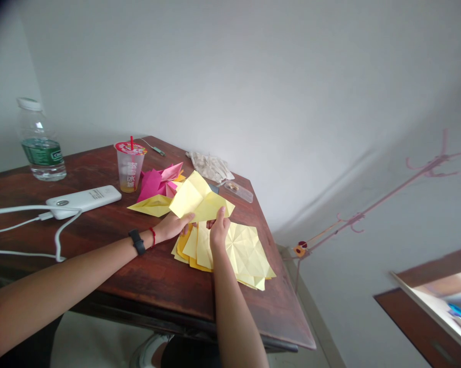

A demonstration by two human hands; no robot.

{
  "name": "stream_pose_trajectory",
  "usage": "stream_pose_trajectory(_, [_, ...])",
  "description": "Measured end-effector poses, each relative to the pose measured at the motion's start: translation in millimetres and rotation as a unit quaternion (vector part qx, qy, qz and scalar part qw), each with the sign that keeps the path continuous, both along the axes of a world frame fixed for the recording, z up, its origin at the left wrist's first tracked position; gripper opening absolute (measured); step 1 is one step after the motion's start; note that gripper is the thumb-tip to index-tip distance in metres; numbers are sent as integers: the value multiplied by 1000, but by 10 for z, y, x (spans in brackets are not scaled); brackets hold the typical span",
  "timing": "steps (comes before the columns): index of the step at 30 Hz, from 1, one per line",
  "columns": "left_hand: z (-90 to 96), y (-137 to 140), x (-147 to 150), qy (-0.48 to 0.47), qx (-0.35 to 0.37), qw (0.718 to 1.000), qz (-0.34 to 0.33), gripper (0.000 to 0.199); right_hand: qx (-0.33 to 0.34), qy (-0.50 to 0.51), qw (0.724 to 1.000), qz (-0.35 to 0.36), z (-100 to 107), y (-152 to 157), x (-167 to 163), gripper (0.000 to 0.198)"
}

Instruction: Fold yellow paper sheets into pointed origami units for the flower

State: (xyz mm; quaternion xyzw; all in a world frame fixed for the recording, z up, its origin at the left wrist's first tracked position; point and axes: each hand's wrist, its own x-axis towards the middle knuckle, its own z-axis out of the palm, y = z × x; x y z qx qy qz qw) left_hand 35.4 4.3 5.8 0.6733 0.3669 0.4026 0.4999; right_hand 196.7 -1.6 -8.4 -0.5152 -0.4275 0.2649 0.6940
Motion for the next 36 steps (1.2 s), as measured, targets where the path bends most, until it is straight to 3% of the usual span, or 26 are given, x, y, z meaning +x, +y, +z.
stream_pose_trajectory(16, [-75,37,-1,28,5,999,-20,44,-12,-20,1000,4,-50,25,22,57])
stream_pose_trajectory(27, [-62,14,31,3,-13,1000,-14,22,-18,-33,993,108,-1,-19,-83,31])
stream_pose_trajectory(36, [-89,28,33,2,5,999,-35,30,-33,-21,989,142,26,-44,-84,27])
